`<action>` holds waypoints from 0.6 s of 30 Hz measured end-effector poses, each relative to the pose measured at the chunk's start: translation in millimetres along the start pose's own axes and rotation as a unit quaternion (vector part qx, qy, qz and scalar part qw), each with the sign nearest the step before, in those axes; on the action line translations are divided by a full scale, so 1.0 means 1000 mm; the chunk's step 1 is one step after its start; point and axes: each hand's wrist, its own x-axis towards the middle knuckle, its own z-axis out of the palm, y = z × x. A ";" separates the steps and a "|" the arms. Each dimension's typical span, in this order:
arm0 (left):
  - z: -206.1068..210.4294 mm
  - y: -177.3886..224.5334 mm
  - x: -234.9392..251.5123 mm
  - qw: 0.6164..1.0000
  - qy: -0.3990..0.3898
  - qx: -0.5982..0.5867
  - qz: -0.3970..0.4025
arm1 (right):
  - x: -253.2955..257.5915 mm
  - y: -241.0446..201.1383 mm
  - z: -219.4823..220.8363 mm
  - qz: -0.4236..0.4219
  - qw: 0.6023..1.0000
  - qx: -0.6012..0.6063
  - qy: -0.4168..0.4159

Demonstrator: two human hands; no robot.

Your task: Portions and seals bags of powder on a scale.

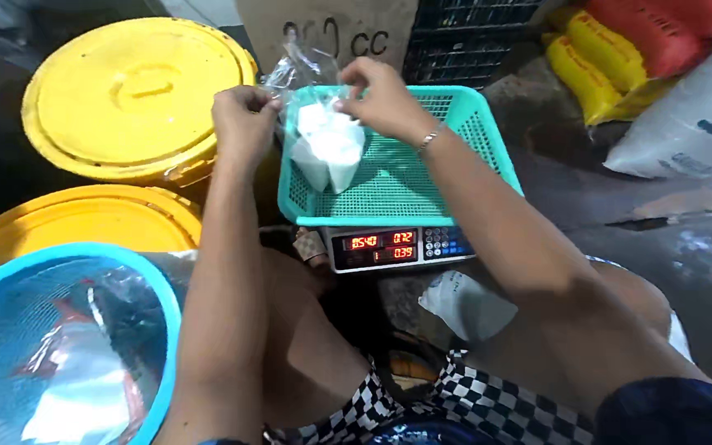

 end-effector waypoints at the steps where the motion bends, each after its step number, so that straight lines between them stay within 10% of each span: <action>1: 0.000 0.002 -0.004 1.000 0.013 0.004 -0.010 | -0.007 0.008 -0.002 0.013 1.000 0.011 0.015; 18: -0.099 0.066 -0.164 0.977 0.052 0.206 0.002 | -0.104 0.106 -0.035 0.035 0.989 -0.083 -0.114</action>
